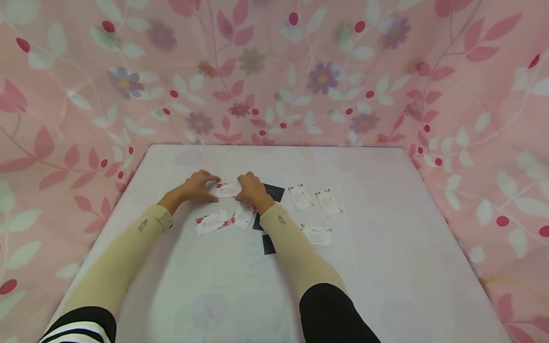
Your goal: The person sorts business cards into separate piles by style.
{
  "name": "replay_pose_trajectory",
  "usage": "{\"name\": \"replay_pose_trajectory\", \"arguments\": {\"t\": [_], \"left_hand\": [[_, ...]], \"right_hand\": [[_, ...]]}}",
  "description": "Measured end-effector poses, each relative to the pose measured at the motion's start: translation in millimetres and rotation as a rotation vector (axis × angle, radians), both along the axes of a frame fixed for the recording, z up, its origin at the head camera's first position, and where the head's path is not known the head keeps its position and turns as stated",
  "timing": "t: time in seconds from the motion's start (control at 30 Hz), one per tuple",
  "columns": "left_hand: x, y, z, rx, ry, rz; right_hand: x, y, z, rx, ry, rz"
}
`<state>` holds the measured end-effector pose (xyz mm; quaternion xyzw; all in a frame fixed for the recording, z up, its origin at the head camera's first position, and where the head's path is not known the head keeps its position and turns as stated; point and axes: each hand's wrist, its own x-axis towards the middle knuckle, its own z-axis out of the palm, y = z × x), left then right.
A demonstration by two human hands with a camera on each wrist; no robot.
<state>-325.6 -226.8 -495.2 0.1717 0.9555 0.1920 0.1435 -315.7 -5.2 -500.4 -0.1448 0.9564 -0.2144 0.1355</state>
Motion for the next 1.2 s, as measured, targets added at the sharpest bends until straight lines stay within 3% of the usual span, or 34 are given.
{"name": "replay_pose_trajectory", "arguments": {"t": [0.53, 0.77, 0.93, 1.2], "left_hand": [[13.8, -3, -9.8, 0.061, 0.027, -0.01], [17.9, 0, -2.1, 0.095, 0.064, -0.012], [14.0, 0, -6.1, 0.131, 0.058, -0.029], [12.1, -10, -3.7, 0.128, 0.057, -0.064]], "right_hand": [[1.1, -4, -0.2, 0.123, 0.007, 0.061], [-1.1, 3, 3.9, 0.058, 0.007, 0.061], [-1.7, 8, 6.5, 0.055, -0.001, 0.07], [0.5, 2, 8.6, -0.059, -0.007, 0.145]]}}
